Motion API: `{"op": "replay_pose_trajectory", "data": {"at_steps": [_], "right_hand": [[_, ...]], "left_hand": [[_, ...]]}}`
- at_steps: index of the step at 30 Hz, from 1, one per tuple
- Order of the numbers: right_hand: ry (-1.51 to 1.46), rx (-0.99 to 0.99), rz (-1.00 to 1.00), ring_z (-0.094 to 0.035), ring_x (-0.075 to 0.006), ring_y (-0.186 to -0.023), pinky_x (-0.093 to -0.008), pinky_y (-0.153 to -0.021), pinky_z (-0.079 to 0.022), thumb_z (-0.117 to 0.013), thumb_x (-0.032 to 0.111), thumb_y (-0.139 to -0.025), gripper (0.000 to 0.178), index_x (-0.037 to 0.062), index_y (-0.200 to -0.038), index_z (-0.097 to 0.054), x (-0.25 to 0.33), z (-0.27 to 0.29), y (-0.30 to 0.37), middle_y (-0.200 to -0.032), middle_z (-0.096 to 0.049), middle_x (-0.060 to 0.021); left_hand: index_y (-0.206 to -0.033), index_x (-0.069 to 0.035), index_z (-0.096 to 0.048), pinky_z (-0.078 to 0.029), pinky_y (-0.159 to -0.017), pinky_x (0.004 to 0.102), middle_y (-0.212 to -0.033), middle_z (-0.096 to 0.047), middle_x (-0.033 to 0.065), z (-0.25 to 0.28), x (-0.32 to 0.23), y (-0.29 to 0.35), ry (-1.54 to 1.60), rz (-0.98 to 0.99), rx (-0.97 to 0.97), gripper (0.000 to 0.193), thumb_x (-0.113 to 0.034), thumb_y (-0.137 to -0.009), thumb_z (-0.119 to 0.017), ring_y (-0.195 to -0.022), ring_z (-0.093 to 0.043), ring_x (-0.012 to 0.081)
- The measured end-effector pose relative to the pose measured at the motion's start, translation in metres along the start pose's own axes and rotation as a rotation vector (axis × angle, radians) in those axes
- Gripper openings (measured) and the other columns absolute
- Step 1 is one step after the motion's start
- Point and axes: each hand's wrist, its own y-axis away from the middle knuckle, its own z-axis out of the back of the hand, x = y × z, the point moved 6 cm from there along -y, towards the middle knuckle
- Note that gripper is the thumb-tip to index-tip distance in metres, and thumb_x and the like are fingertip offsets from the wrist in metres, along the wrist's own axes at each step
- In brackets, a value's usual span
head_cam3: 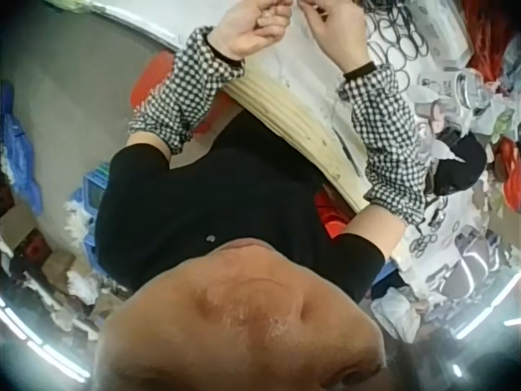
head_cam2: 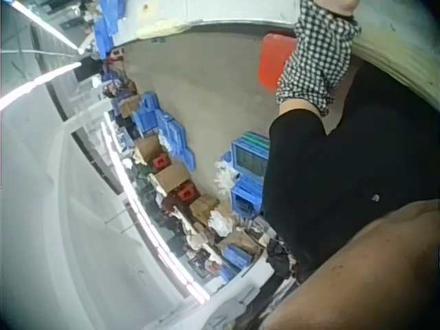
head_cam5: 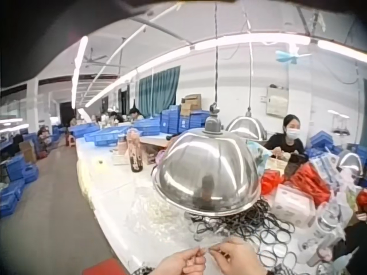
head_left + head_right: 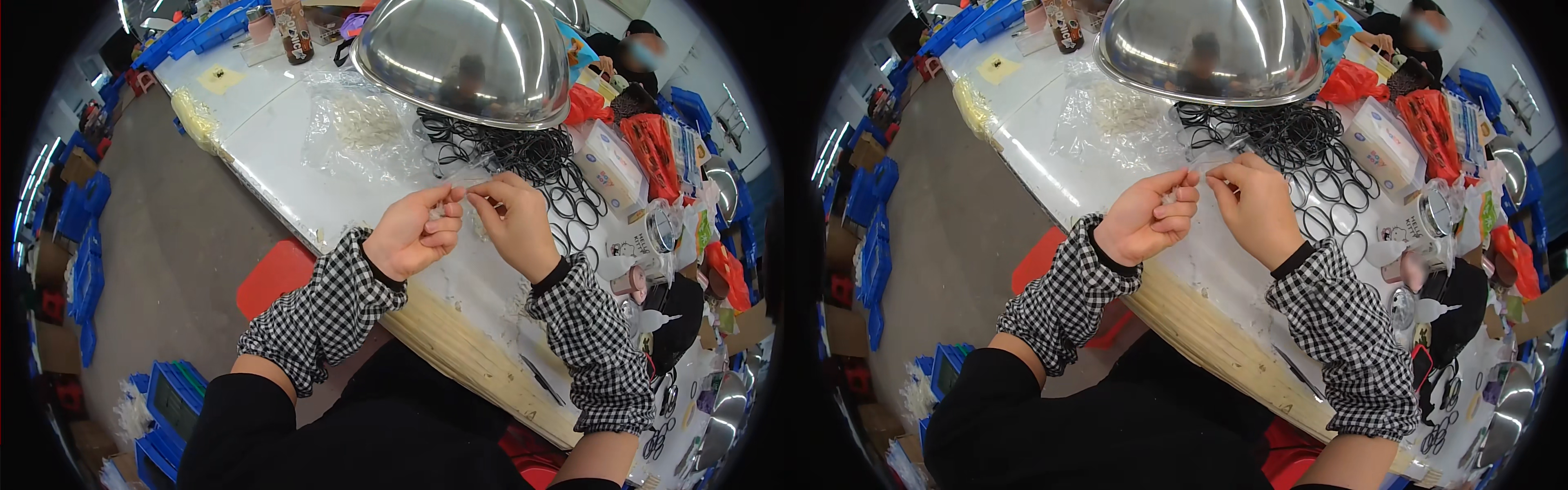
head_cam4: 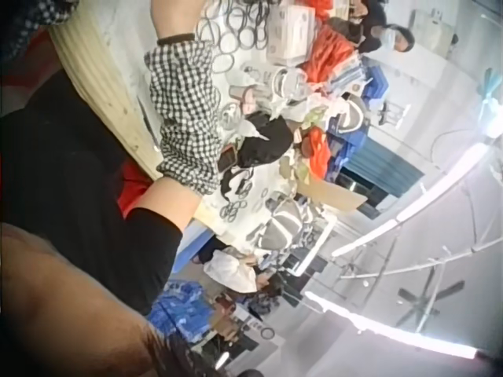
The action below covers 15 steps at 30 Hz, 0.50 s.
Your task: The recorder is manual assembling small plastic components and placing them into bags at a factory workbench.
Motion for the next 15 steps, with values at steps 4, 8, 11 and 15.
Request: {"op": "replay_pose_trajectory", "data": {"at_steps": [4,8,11,15], "right_hand": [[-0.002,-0.021,0.001,-0.059,-0.0261,-0.059,-0.0342,-0.055,-0.046,-0.065,0.005,-0.081,0.008,0.0011,-0.086,-0.070,0.009,-0.002,0.005,-0.074,-0.061,-0.0123],[-0.026,-0.022,0.029,-0.060,-0.0300,-0.063,-0.0360,-0.057,-0.047,-0.065,0.005,-0.079,0.007,0.0005,-0.083,-0.069,0.012,-0.010,0.012,-0.074,-0.061,-0.0145],[0.013,-0.039,0.005,-0.060,-0.0316,-0.064,-0.0376,-0.058,-0.047,-0.065,0.006,-0.079,0.007,0.0002,-0.082,-0.069,-0.002,-0.014,0.011,-0.073,-0.061,-0.0152],[0.038,-0.028,-0.039,-0.062,-0.0301,-0.062,-0.0365,-0.059,-0.049,-0.064,0.006,-0.078,0.008,-0.0017,-0.078,-0.067,-0.014,-0.019,-0.001,-0.071,-0.062,-0.0151]], "left_hand": [[-0.114,0.000,-0.046,-0.026,-0.039,0.0186,-0.074,-0.045,-0.0003,-0.001,-0.009,-0.012,-0.041,-0.101,-0.070,0.019,-0.008,-0.099,-0.038,-0.048,-0.033,0.0051],[-0.111,0.003,-0.045,-0.027,-0.042,0.0201,-0.077,-0.045,0.0023,0.012,-0.017,-0.021,-0.022,-0.211,-0.119,0.018,-0.003,-0.096,-0.038,-0.051,-0.035,0.0072],[-0.105,0.005,-0.047,-0.027,-0.043,0.0226,-0.078,-0.045,0.0050,0.018,-0.027,-0.039,0.064,-0.335,-0.216,0.017,0.002,-0.091,-0.039,-0.052,-0.035,0.0099],[-0.100,0.008,-0.047,-0.027,-0.044,0.0244,-0.086,-0.048,0.0101,0.020,-0.043,-0.058,0.132,-0.410,-0.272,0.019,0.006,-0.085,-0.035,-0.053,-0.036,0.0126]]}}
